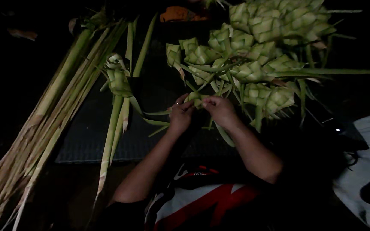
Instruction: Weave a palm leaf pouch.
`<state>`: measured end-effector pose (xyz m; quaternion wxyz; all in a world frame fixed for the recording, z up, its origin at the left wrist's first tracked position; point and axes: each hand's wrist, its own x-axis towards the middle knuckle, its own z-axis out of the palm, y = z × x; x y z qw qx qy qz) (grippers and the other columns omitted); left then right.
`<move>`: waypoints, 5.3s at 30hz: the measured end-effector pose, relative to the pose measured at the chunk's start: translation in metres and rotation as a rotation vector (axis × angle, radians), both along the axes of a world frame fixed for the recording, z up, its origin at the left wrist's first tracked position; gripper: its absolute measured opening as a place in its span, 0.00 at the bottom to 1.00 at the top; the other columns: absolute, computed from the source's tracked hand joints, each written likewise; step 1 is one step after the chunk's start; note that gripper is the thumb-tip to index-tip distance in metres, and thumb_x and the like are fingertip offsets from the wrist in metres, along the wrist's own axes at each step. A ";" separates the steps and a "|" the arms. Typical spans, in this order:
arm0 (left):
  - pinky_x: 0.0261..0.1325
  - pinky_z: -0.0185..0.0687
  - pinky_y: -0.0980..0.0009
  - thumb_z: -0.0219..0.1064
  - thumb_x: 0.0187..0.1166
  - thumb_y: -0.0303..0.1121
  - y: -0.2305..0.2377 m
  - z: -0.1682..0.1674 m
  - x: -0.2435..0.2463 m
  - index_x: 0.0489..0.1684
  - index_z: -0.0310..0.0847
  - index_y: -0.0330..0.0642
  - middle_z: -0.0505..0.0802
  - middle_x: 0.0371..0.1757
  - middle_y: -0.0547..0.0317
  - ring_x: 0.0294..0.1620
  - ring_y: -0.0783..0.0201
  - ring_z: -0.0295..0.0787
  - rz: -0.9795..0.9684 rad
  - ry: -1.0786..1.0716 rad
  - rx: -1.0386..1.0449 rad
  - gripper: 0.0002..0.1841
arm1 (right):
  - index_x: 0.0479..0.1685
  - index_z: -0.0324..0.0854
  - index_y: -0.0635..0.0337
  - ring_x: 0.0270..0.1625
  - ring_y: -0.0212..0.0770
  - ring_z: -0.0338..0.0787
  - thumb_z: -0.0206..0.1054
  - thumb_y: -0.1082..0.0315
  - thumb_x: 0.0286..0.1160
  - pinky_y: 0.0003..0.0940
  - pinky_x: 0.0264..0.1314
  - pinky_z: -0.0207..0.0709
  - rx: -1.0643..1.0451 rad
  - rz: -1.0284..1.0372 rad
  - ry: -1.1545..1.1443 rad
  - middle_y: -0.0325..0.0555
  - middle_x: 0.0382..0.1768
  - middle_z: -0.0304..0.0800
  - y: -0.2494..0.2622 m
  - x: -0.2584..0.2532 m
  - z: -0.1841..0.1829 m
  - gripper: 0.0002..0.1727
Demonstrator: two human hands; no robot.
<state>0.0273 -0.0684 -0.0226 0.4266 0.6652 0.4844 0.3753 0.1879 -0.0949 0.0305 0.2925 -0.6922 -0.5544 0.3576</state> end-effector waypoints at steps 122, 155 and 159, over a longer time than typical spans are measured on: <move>0.48 0.91 0.71 0.43 0.96 0.37 -0.063 -0.001 -0.017 0.68 0.80 0.40 0.96 0.53 0.59 0.42 0.68 0.95 0.267 -0.586 -0.404 0.20 | 0.60 0.82 0.63 0.56 0.39 0.87 0.77 0.73 0.69 0.32 0.57 0.84 0.383 0.018 0.365 0.53 0.58 0.84 -0.063 0.036 -0.067 0.20; 0.34 0.83 0.73 0.61 0.80 0.17 -0.054 0.023 0.004 0.44 0.78 0.39 0.88 0.30 0.60 0.28 0.69 0.85 0.320 -0.507 -0.800 0.07 | 0.67 0.80 0.58 0.64 0.57 0.81 0.86 0.58 0.56 0.52 0.62 0.80 0.778 0.246 -0.133 0.60 0.62 0.77 -0.060 -0.021 -0.011 0.35; 0.36 0.83 0.74 0.63 0.79 0.18 -0.058 0.029 0.006 0.47 0.78 0.40 0.87 0.33 0.62 0.31 0.72 0.84 0.317 -0.390 -0.712 0.07 | 0.68 0.79 0.59 0.62 0.56 0.82 0.86 0.60 0.56 0.49 0.61 0.81 0.784 0.240 -0.116 0.61 0.63 0.77 -0.063 -0.019 -0.010 0.35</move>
